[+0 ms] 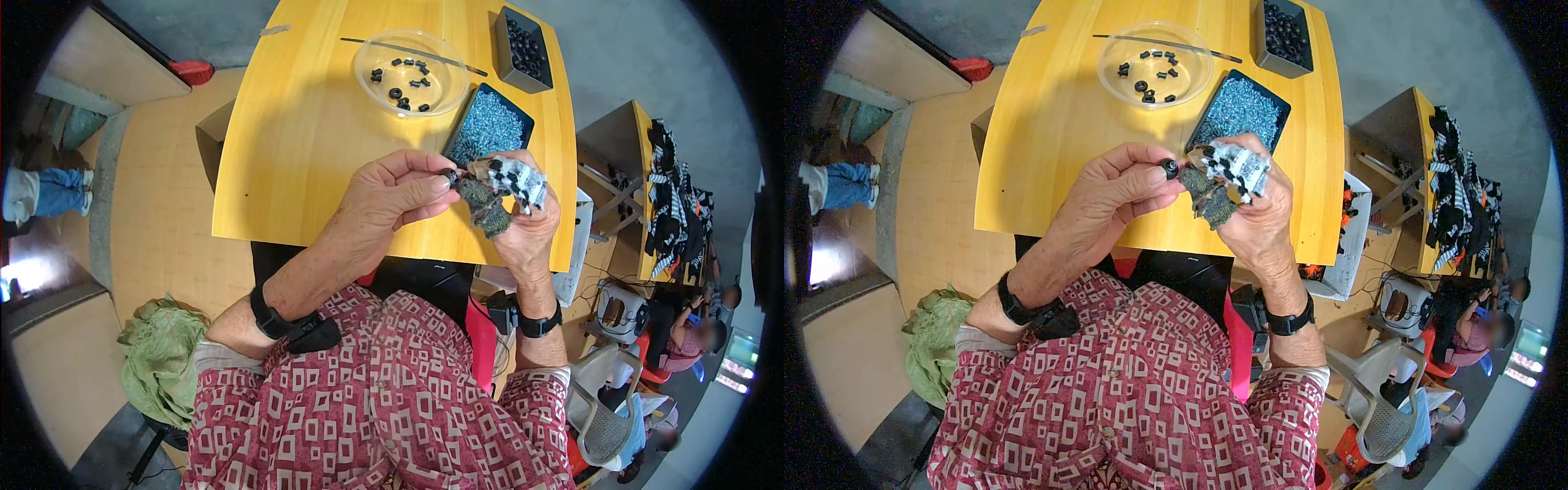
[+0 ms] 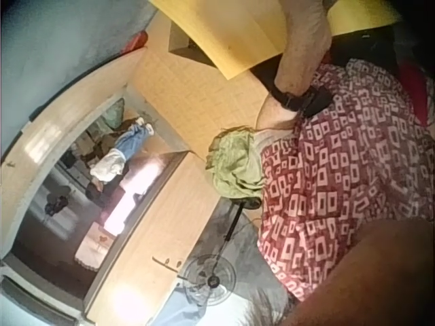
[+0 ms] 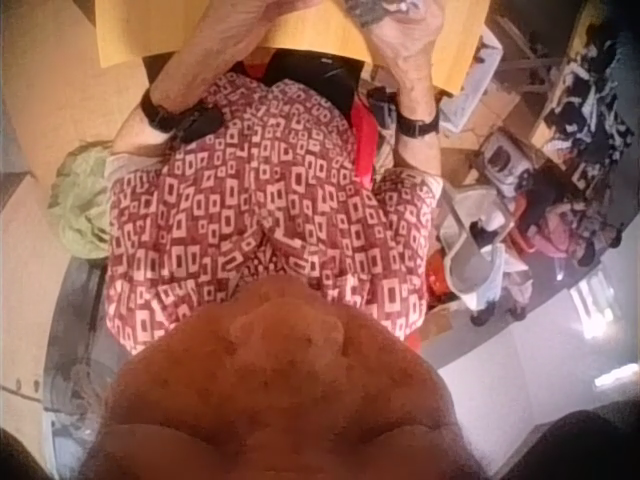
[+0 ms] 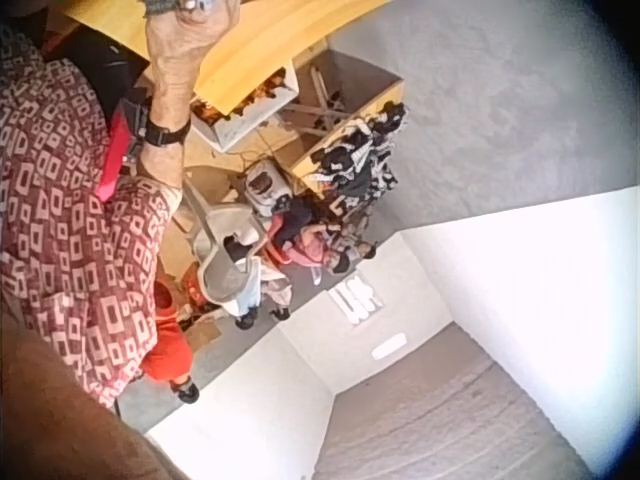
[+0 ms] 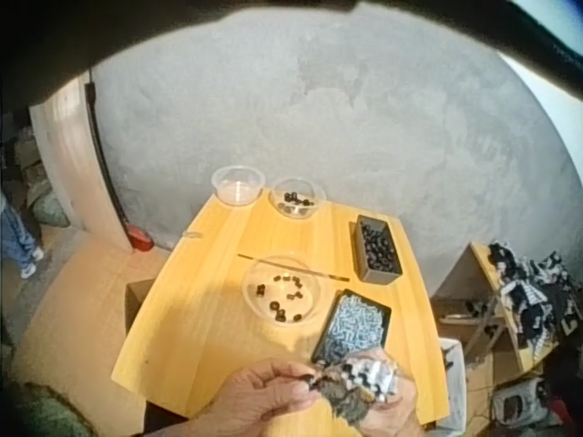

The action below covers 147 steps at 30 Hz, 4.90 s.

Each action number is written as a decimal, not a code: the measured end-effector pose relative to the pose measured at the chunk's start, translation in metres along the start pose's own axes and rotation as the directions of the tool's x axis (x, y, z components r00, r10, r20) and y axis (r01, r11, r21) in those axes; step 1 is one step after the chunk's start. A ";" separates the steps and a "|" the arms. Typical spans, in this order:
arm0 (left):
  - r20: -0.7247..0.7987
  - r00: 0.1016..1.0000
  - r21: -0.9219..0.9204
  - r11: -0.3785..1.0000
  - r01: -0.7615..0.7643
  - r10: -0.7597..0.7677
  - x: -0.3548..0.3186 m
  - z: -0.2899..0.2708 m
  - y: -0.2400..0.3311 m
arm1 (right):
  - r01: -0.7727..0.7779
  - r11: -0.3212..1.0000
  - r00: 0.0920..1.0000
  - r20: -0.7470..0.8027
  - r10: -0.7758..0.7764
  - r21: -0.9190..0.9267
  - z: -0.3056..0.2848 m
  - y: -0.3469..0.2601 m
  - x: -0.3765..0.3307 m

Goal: The person takes black plastic components from a bowl and attaches them onto cloth-wrapped pieces by hand.

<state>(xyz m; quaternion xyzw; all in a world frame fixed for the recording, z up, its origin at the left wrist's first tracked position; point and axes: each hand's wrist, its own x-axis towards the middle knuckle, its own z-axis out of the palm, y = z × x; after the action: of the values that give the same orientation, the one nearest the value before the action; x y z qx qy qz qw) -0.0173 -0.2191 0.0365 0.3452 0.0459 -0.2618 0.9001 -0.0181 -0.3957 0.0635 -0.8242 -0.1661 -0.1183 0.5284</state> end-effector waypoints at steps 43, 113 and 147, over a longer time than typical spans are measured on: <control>0.019 0.999 0.123 0.992 -0.041 0.039 0.004 0.005 -0.012 | -0.228 0.930 0.945 -0.163 0.283 0.288 0.001 0.022 -0.034; 0.038 0.998 0.200 0.978 -0.063 0.057 0.002 -0.002 -0.024 | 0.178 0.942 0.984 0.027 -0.178 -0.286 -0.009 -0.005 -0.025; 0.108 0.994 0.098 0.995 -0.012 0.002 0.006 -0.011 -0.030 | 0.106 0.967 0.994 0.052 -0.097 -0.233 -0.014 -0.005 -0.025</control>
<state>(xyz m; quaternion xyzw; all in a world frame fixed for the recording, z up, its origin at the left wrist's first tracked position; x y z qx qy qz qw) -0.0264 -0.2331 0.0088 0.3749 -0.0168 -0.2788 0.8840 -0.0434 -0.4100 0.0641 -0.8737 -0.2035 -0.1475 0.4166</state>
